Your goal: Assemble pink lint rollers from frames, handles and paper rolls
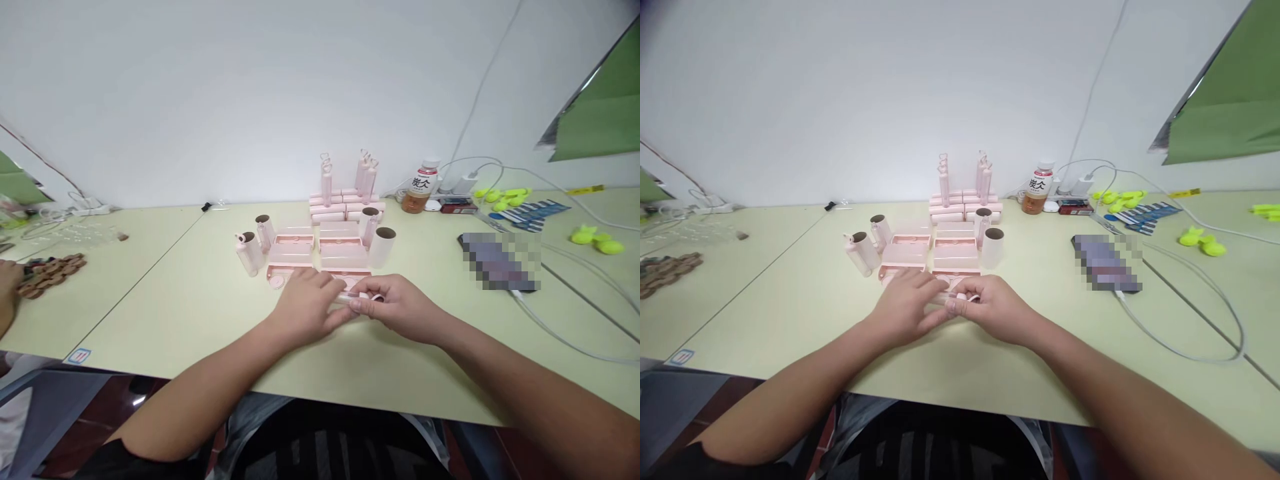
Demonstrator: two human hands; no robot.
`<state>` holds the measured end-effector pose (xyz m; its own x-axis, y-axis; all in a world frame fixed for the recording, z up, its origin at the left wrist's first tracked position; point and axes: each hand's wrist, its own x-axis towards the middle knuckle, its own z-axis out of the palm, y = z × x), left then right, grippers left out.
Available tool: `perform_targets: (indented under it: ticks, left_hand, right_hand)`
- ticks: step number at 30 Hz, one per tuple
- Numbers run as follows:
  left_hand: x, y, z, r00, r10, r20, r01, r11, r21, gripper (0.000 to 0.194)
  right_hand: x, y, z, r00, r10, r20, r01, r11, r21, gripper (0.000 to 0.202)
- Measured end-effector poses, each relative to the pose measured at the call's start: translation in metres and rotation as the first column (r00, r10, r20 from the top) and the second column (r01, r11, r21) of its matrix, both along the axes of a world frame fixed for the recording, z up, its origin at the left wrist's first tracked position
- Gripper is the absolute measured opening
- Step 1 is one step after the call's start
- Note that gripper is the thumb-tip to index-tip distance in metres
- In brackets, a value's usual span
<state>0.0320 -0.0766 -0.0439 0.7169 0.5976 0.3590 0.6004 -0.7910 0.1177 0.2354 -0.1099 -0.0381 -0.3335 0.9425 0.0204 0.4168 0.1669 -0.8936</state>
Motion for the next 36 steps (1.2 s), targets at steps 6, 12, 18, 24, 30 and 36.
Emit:
perform_targets:
  ticks: [6,12,18,24,30,36]
  left_hand:
    - [0.008,-0.009,-0.003,0.989,-0.036,-0.143,0.026,0.997,-0.069,0.037]
    - [0.004,-0.009,-0.006,0.995,-0.071,-0.068,0.060,0.987,-0.150,0.034]
    - [0.001,-0.008,-0.010,0.897,-0.036,0.441,0.243,0.873,-0.423,0.038]
    - [-0.004,0.001,-0.008,0.744,-0.107,0.659,0.418,0.844,-0.336,0.033]
    - [-0.002,0.000,-0.010,0.782,-0.127,0.611,0.407,0.845,-0.346,0.032]
    - [-0.001,-0.003,-0.015,0.818,-0.182,0.546,0.454,0.787,-0.417,0.028]
  right_hand:
    - [-0.002,0.002,-0.008,0.991,0.041,-0.126,-0.072,0.964,-0.255,0.047]
    - [0.004,0.001,-0.011,0.970,0.210,-0.123,-0.232,0.953,-0.197,0.061]
    - [0.010,-0.001,-0.005,0.911,0.282,-0.301,-0.334,0.933,-0.137,0.059]
    - [0.040,0.011,0.017,0.997,-0.016,0.070,0.014,1.000,0.027,0.052]
    - [0.070,0.043,-0.001,0.728,-0.364,0.581,0.378,0.920,0.103,0.047]
    - [0.062,0.054,-0.021,0.648,-0.373,0.665,0.352,0.920,0.172,0.038]
